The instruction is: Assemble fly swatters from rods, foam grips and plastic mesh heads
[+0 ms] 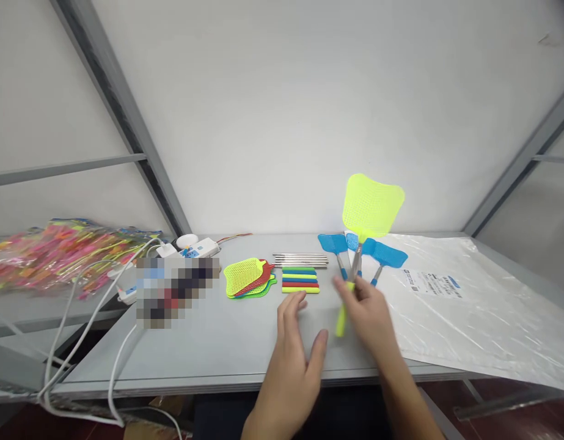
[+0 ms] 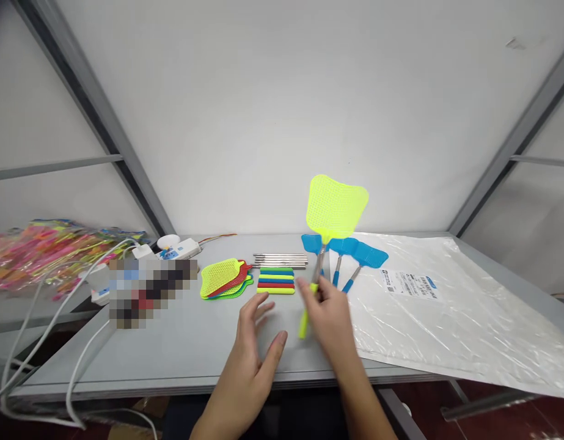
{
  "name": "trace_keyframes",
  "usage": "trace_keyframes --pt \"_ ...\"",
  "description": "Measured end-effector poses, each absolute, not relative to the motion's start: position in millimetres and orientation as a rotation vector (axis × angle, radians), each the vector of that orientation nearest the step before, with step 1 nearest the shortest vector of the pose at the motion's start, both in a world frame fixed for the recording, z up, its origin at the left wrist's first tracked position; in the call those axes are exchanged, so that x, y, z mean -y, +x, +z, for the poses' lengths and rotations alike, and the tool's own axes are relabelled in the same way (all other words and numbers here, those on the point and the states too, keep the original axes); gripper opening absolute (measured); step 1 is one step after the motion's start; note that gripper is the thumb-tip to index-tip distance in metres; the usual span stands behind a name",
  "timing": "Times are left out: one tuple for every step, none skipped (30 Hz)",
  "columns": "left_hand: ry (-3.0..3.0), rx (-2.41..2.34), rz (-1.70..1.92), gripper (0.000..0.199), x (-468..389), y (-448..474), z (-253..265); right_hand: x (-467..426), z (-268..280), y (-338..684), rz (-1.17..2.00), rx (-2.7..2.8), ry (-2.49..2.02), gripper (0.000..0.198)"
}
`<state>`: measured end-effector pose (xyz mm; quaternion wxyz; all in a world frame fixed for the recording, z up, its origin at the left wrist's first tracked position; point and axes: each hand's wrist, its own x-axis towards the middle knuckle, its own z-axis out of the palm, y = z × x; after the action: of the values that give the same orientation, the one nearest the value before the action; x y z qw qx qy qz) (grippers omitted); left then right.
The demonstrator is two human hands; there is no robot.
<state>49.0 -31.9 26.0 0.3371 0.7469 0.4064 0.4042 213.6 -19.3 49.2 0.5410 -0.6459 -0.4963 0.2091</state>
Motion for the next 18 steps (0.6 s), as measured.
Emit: trace_keyframes --pt "2.077 -1.112 1.034 0.049 24 44 26 17 53 233 0.376 1.153 -1.663 0.048" --pt "2.206 -1.168 1.000 0.044 15 38 26 14 58 252 0.279 1.155 -1.817 0.052" --pt "2.311 -1.215 0.969 0.039 6 31 25 10 63 269 0.237 1.187 -1.990 0.056" --pt "2.395 -1.267 0.970 0.035 -4 25 24 6 67 285 0.217 1.227 -2.176 0.058" --pt "2.458 -1.332 0.950 0.033 -13 18 23 1 70 298 0.231 1.270 -2.349 0.059" --pt "2.508 -1.387 0.937 0.031 -22 13 21 -4 72 308 0.246 1.286 -2.423 0.058" --pt "2.546 -1.424 0.914 0.031 -29 8 20 -11 73 316 0.260 1.300 -2.481 0.056" --pt "2.571 -1.460 0.891 0.030 -36 4 19 -19 73 322 0.278 1.314 -2.516 0.052" --pt "2.592 -1.484 0.872 0.030 -41 1 19 -26 72 325 0.294 1.327 -2.532 0.048" --pt "2.611 -1.497 0.854 0.031 -46 -1 20 -34 70 328 0.311 1.344 -2.554 0.043" --pt "2.631 -1.504 0.838 0.031 -51 -3 22 -41 67 330 0.331 1.363 -2.575 0.036" --pt "2.654 -1.506 0.819 0.031 -55 -4 25 -48 65 332 0.349 1.379 -2.594 0.031" --pt "2.680 -1.504 0.796 0.030 -59 -4 28 -53 62 333 0.363 1.393 -2.609 0.030" --pt "2.706 -1.496 0.766 0.030 -63 -4 33 -58 59 334 0.373 1.405 -2.623 0.033" --pt "2.730 -1.484 0.735 0.029 -67 -4 38 -62 56 334 0.379 1.417 -2.634 0.036" --pt "2.750 -1.468 0.708 0.028 -71 -3 43 -64 54 334 0.381 1.429 -2.643 0.036" --pt "2.766 -1.450 0.691 0.028 -75 -2 48 -66 52 334 0.379 1.441 -2.650 0.035" --pt "2.775 -1.432 0.681 0.027 -78 0 53 -67 50 333 0.374 1.454 -2.655 0.035"
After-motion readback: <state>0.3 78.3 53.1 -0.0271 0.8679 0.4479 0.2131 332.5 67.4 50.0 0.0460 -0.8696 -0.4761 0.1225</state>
